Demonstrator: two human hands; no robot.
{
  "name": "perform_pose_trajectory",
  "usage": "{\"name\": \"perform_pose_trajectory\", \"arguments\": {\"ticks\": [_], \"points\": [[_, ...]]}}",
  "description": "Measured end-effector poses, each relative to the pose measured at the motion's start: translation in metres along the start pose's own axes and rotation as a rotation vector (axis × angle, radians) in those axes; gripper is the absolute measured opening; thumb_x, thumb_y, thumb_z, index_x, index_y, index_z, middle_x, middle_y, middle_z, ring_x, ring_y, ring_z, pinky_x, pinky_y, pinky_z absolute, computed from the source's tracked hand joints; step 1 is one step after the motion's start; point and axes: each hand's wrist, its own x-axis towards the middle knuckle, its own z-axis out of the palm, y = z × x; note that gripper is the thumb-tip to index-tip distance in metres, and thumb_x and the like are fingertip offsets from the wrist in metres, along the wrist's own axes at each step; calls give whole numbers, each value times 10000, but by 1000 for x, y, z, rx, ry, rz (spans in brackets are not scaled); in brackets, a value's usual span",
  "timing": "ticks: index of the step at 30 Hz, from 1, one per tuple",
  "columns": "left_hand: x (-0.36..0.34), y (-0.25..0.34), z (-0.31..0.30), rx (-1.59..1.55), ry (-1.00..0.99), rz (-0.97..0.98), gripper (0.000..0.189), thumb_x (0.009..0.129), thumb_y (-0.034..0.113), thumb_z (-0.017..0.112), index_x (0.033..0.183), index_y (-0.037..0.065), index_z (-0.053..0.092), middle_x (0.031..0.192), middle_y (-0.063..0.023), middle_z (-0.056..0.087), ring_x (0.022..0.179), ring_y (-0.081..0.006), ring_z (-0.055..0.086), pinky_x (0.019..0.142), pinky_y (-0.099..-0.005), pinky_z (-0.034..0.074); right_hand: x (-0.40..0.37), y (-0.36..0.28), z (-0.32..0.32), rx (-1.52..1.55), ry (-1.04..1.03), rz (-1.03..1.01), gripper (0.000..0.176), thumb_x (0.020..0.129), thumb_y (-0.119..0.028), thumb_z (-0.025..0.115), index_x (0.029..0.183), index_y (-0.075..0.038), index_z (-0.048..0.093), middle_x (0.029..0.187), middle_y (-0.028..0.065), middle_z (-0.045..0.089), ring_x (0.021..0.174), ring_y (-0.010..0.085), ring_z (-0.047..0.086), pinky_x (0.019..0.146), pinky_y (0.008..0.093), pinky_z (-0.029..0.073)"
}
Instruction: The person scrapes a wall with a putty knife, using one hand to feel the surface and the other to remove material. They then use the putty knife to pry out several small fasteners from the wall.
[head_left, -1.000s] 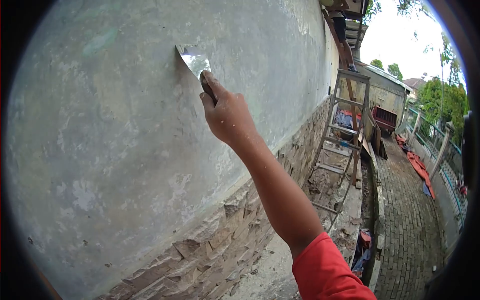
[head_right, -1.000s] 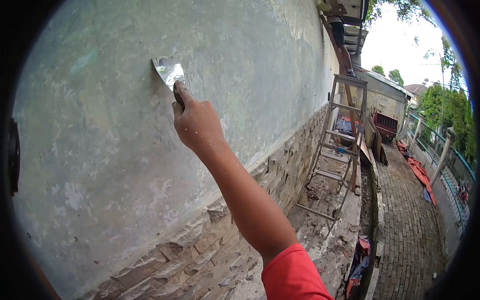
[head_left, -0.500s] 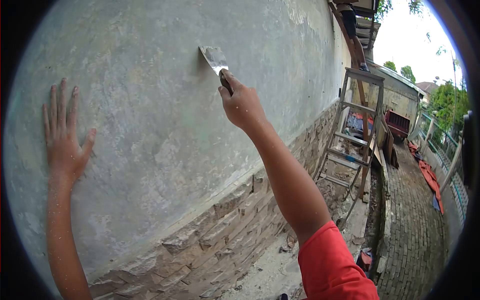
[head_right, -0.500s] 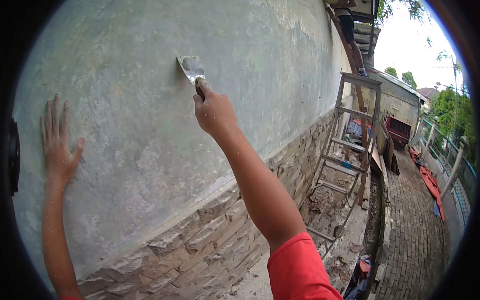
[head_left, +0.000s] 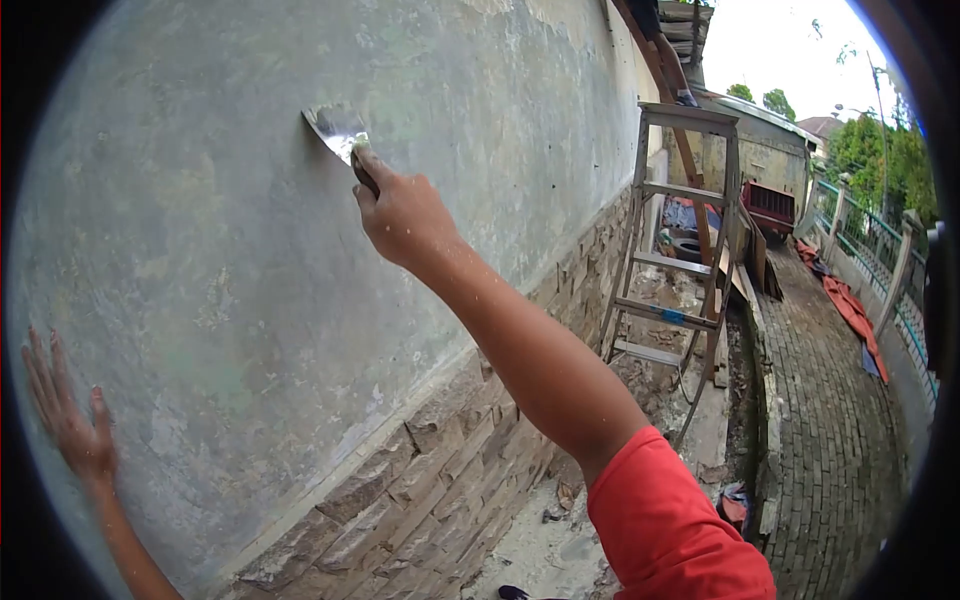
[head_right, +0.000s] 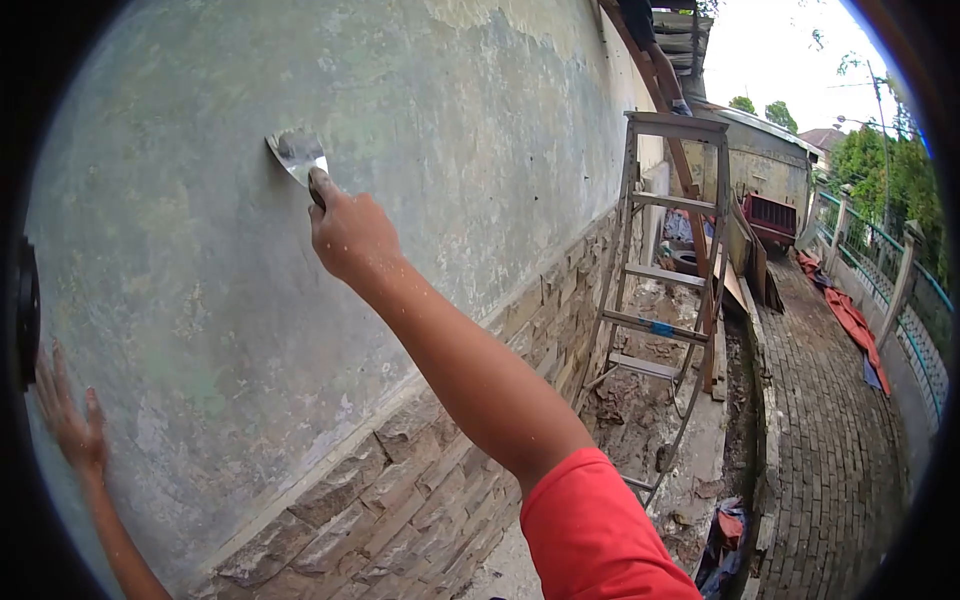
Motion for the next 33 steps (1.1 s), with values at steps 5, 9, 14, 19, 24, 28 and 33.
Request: {"name": "perform_pose_trajectory", "arguments": {"ticks": [5, 9, 14, 19, 24, 28, 33], "points": [[0, -1, -12, -16, -164, -198, 788, 911, 602, 385, 1495, 98, 225, 1540, -186, 174, 1418, -396, 136, 1138, -532, 114, -5, 27, 1, 24, -84, -57, 464, 931, -225, 485, 1387, -169, 418, 748, 263, 624, 705, 454, 612, 650, 521, 484], [5, 9, -16, -31, -202, -406, 837, 893, 632, 416, 1488, 69, 241, 1534, -260, 139, 1407, -466, 108, 1111, -579, 105, -59, 89, 19, -110, -201, -191, 514, 947, -227, 485, 1443, -207, 348, 568, 185, 571, 497, 367, 585, 474, 461, 452], [4, 8, -3, 40, -191, -587, 841, 898, 642, 394, 1491, 69, 230, 1535, -261, 132, 1396, -491, 114, 1099, -596, 130, 23, 107, -7, -7, -24, -179, 506, 916, -175, 546, 1404, -148, 415, 626, 224, 587, 512, 388, 574, 521, 457, 439], [61, 57, -8, 48, -263, -561, 863, 897, 666, 360, 1496, 65, 203, 1543, -256, 92, 1396, -495, 93, 1105, -596, 121, 144, 83, -41, 19, 210, -263, 451, 917, -202, 498, 1355, -95, 473, 827, 257, 658, 715, 403, 643, 679, 452, 499], [86, 91, 28, -3, -200, -220, 792, 894, 593, 390, 1500, 120, 200, 1552, -177, 122, 1415, -403, 114, 1133, -556, 111, 142, 97, -41, 60, 188, -263, 435, 914, -194, 517, 1332, -78, 494, 833, 270, 649, 644, 422, 626, 627, 444, 496], [177, 158, 31, 69, -41, -36, 724, 890, 482, 454, 1503, 189, 204, 1562, -74, 176, 1439, -280, 149, 1171, -494, 110, 68, 130, -15, 27, 33, -107, 481, 902, -159, 556, 1369, -110, 451, 802, 283, 626, 737, 451, 621, 647, 470, 476], [243, 229, 30, 101, -249, -95, 801, 823, 394, 566, 1506, 221, 186, 1575, -19, 147, 1454, -218, 109, 1189, -479, 88, 95, 169, -15, 62, 162, -169, 484, 914, -221, 530, 1385, -168, 436, 737, 268, 625, 682, 448, 621, 629, 507, 484]]}}
